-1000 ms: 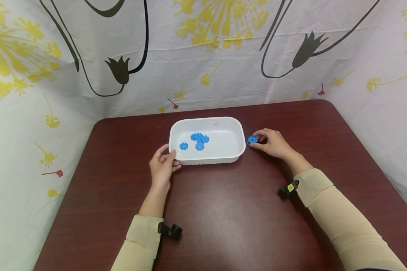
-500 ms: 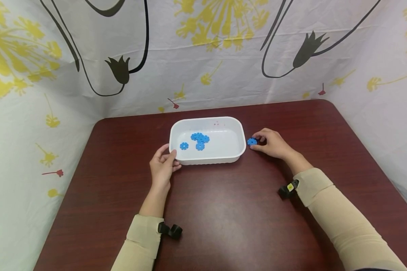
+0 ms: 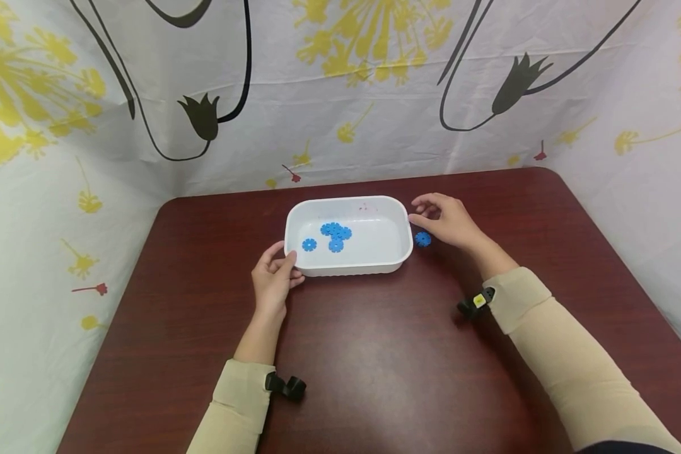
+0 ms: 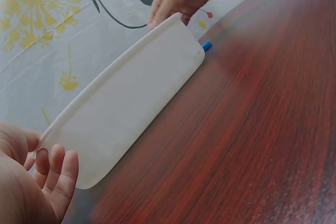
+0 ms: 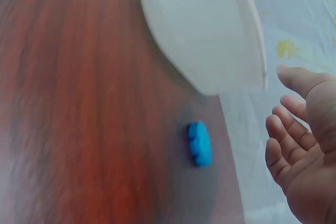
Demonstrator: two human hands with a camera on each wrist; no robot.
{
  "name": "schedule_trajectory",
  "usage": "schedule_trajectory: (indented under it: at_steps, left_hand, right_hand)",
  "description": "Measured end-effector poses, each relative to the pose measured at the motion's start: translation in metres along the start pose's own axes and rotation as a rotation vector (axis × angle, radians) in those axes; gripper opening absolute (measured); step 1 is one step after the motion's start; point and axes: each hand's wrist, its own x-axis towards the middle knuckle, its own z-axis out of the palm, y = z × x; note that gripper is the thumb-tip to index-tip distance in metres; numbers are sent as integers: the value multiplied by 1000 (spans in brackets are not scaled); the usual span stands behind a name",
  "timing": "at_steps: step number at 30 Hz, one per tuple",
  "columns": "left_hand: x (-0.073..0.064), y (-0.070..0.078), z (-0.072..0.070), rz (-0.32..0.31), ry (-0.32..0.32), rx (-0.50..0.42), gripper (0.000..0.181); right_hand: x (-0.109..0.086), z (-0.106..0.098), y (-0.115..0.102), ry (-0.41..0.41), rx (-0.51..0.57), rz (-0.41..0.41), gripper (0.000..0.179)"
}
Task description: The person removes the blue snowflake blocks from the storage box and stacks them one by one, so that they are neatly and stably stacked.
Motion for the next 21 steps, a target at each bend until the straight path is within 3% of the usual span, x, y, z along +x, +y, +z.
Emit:
schedule_trajectory:
  at_steps: [11, 21]
  left_hand:
    - [1, 0, 0, 0, 2, -6, 38]
    - [3, -2, 0, 7, -2, -31, 38]
  right_hand:
    - [19, 19, -31, -24, 114, 45, 35]
    - [33, 34, -47, -37, 127, -18, 35]
